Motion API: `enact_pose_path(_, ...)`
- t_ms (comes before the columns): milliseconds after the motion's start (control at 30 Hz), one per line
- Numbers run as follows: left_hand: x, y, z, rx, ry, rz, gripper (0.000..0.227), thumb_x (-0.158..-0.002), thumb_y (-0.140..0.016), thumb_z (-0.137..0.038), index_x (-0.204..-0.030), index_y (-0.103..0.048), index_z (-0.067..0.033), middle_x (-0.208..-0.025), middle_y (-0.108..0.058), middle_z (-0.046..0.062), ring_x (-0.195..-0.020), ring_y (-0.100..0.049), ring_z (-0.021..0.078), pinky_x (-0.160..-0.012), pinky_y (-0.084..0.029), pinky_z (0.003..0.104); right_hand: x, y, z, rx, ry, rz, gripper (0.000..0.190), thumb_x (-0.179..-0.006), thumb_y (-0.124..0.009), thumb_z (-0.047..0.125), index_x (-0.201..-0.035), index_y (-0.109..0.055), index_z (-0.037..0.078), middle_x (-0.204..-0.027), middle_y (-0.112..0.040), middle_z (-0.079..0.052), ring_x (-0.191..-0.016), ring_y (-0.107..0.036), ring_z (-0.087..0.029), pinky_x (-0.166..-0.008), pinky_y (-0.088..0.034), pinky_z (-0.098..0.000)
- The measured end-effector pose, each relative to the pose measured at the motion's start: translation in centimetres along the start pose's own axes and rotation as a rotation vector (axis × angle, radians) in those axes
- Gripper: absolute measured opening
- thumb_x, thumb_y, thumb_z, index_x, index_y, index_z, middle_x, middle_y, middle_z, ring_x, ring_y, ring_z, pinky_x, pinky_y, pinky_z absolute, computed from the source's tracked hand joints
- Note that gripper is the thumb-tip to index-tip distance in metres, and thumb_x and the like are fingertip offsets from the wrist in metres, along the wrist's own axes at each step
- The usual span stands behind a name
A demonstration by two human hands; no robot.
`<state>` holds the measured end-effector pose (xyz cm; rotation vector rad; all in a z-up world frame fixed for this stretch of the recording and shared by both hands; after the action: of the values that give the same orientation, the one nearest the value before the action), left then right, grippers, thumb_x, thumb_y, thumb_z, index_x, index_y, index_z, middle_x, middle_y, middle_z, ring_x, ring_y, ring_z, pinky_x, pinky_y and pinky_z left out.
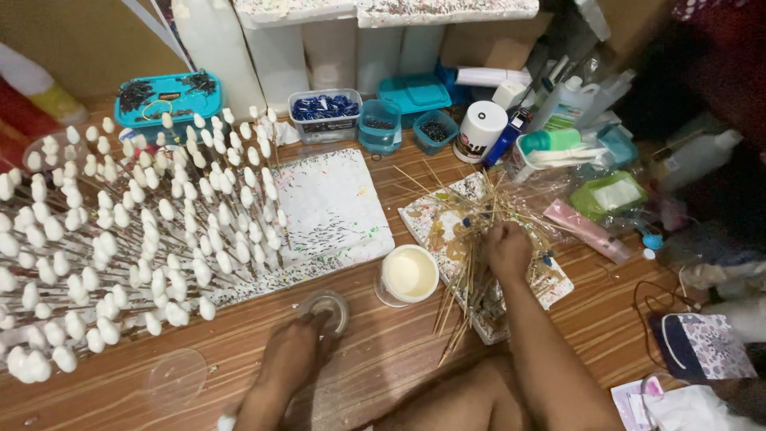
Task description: Assembling and coating small lure components on sticks by dipping them in liquid and placing them on a rack
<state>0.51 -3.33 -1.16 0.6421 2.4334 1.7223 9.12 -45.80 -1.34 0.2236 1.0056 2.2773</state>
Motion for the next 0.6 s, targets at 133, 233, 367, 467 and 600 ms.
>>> enact_pose_path(133, -0.3, -0.6, 0.2, -0.033, 0.013, 0.038, 0.040, -0.098, -0.062, -0.039, -0.135, -0.059, -0.0228, -0.121, -0.073, 0.008, -0.086, -0.077, 0.0222, -0.088, -0.061, 0.043, -0.8, 0.7, -2.5, -0.071, 0.126, -0.136, 0.024, -0.108, -0.051, 0.020, -0.094, -0.067, 0.009, -0.086, -0.067, -0.007, -0.068, -0.055, -0.018, -0.063, -0.049, -0.0354)
enact_pose_path(233, -0.2, -0.1, -0.4, -0.001, 0.024, 0.085, 0.040, -0.104, -0.054, -0.042, -0.137, -0.059, -0.0210, -0.124, -0.072, 0.010, -0.088, -0.078, 0.0251, -0.098, -0.058, 0.047, 1.9, 3.6, 0.3, -0.256, 0.052, -0.169, 0.039, -0.111, -0.051, 0.026, -0.075, -0.051, 0.012, -0.069, -0.046, 0.000, -0.063, -0.038, -0.015, -0.059, -0.037, -0.0335)
enact_pose_path(367, -0.3, -0.3, -0.7, 0.052, -0.030, -0.059, 0.037, -0.098, -0.059, -0.036, -0.131, -0.062, -0.0173, -0.116, -0.072, 0.013, -0.087, -0.076, 0.0291, -0.083, -0.062, 0.045, 4.6, 5.5, 2.1, -0.449, -0.052, -0.109, 0.028, -0.112, -0.046, 0.025, -0.101, -0.065, 0.008, -0.080, -0.058, -0.003, -0.063, -0.046, -0.013, -0.057, -0.043, -0.0321)
enact_pose_path(467, 0.1, 1.9, -2.9, 0.288, 0.053, -0.018, 0.045, -0.099, -0.058, -0.036, -0.141, -0.057, -0.0191, -0.126, -0.069, 0.011, -0.097, -0.074, 0.0250, -0.083, -0.063, 0.040, 6.8, 5.9, 3.7, -0.540, -0.005, -0.055, 0.027, -0.111, -0.046, 0.024, -0.095, -0.063, 0.011, -0.079, -0.056, -0.001, -0.066, -0.046, -0.012, -0.060, -0.041, -0.0301)
enact_pose_path(600, 1.1, 4.9, -5.7, 0.873, 0.151, -0.043, 0.059, -0.098, -0.049, -0.043, -0.153, -0.045, -0.0219, -0.139, -0.060, 0.014, -0.101, -0.071, 0.0228, -0.084, -0.066, 0.036, 10.4, 4.0, 4.6, -0.567, 0.148, 0.147, 0.033, -0.107, -0.047, 0.031, -0.090, -0.065, 0.011, -0.076, -0.060, -0.003, -0.068, -0.053, -0.015, -0.064, -0.045, -0.0315)
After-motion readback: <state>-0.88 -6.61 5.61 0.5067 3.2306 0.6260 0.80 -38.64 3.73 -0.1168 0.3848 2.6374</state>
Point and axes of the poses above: each hand's wrist, its own x-axis away from the middle knuckle, its own y-axis out of the back of the hand, z = x × y, the point moved 2 cm from there along -x, towards the middle knuckle
